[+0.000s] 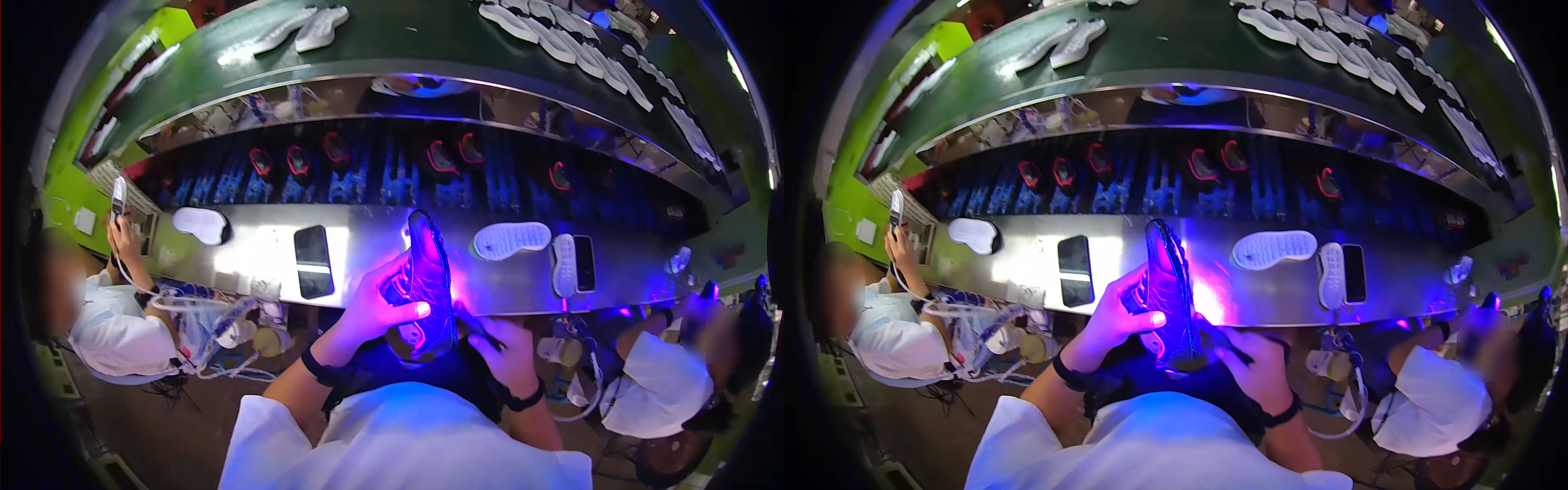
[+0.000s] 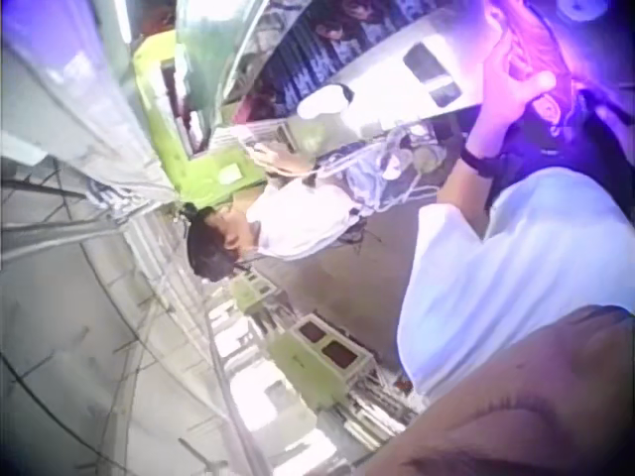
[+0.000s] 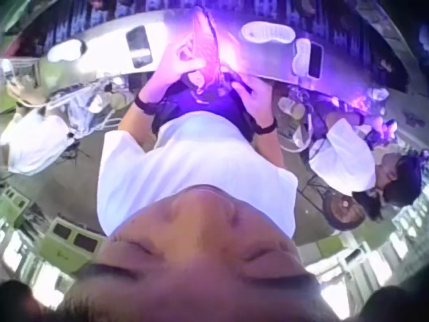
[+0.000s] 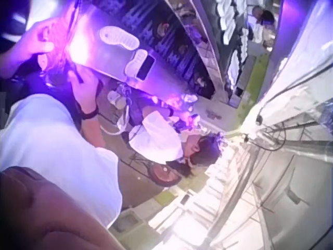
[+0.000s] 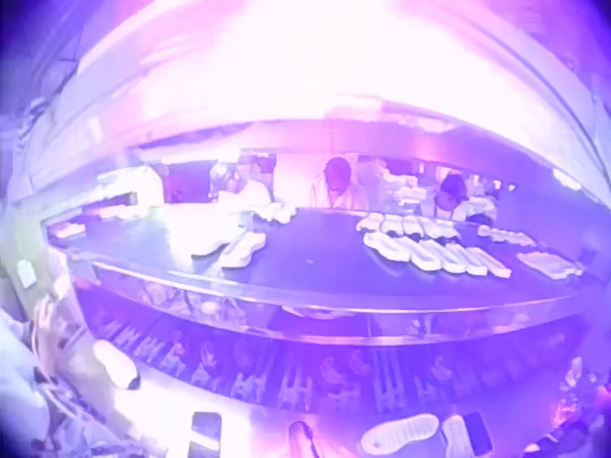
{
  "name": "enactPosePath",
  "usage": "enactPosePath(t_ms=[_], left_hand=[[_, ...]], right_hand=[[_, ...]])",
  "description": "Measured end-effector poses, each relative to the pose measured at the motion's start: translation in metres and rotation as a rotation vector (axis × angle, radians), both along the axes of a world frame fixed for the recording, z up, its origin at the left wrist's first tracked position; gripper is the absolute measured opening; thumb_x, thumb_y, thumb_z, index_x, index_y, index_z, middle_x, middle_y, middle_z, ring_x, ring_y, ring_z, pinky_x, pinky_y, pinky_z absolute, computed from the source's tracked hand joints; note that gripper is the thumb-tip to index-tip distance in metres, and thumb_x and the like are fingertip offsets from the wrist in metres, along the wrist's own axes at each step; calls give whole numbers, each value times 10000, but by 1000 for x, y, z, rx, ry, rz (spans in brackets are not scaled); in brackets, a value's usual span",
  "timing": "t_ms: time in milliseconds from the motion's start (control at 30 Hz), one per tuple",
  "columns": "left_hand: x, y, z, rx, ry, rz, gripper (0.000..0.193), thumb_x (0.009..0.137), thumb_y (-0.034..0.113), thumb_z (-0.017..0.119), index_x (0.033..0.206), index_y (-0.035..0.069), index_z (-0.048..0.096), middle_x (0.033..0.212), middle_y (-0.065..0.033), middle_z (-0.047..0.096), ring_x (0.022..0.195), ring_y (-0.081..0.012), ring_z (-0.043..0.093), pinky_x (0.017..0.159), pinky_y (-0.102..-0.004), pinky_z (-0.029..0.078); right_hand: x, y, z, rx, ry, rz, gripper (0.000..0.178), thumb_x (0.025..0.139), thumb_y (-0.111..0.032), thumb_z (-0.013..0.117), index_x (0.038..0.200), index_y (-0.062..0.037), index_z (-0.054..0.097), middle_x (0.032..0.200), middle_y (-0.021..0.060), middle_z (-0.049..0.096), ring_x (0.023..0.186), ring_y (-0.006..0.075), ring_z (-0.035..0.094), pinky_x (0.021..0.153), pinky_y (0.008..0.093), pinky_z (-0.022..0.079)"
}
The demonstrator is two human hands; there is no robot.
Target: Applying glue or adhesive to shoe uppers and soles using a brush on a factory assembly line.
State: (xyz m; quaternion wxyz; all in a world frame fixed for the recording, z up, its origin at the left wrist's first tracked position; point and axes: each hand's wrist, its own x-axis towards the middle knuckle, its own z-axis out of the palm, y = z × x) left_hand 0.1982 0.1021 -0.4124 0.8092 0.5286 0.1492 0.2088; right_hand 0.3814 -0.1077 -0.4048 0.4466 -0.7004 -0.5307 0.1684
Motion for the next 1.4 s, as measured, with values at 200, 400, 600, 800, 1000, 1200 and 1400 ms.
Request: enactPosePath(t_ms=[200, 400, 600, 800, 1000, 1200, 1400], left_hand=[[10, 35, -31, 90, 262, 156, 728, 888, 158, 828, 1490, -40, 469, 1306, -121, 657, 1190, -196, 628, 1044, -356, 499], [73, 149, -77, 433, 592, 281, 539, 929, 420, 749, 1209, -38, 698, 952, -130, 764, 885, -200, 731, 836, -351, 570], [172, 263, -54, 1391, 1211, 140, 631, 970, 604, 505, 1169, 45, 720, 1096, -208, 750, 978, -404, 728, 832, -505, 573], [182, 358, -151, 1489, 1057, 367, 620, 962, 592, 507, 1249, 73, 688, 1175, -220, 729, 1097, -401, 709, 851, -528, 598], [295, 324, -121, 1386, 1020, 231, 589, 957, 555, 542, 1262, 70, 678, 1186, -216, 724, 1102, -394, 709, 814, -528, 609], [380, 244, -97, 1177, 1007, 155, 558, 950, 510, 584, 1278, 66, 665, 1200, -212, 719, 1108, -385, 709, 769, -529, 621], [355, 233, -66, 903, 1097, 125, 535, 943, 465, 627, 1294, 62, 652, 1214, -207, 713, 1114, -376, 709, 725, -529, 634]], right_hand=[[17, -19, -30, -175, 299, 35, 418, 852, -92, 817, 1248, -14, 709, 826, 119, 709, 726, 207, 679, 723, 318, 527], [62, -40, -69, -61, 111, -118, 478, 913, 18, 711, 1378, 31, 597, 1025, 43, 691, 826, 100, 640, 747, 255, 525], [72, -63, -38, -149, 703, -373, 425, 954, -4, 663, 1373, 13, 590, 958, 88, 734, 669, 103, 635, 599, 253, 516], [89, -67, -58, -120, 609, -428, 413, 977, -42, 641, 1384, -6, 582, 907, 62, 725, 628, 90, 611, 553, 249, 490], [105, -59, -86, -143, 492, -446, 378, 956, -107, 686, 1312, -5, 607, 861, 106, 712, 664, 164, 654, 611, 317, 527], [99, -47, -66, -19, 351, -443, 375, 935, -152, 705, 1280, -30, 626, 916, 207, 710, 816, 307, 725, 740, 404, 563], [90, -66, -47, -147, 365, -493, 413, 931, -185, 731, 1305, -45, 623, 977, 218, 732, 865, 337, 742, 789, 405, 573]])
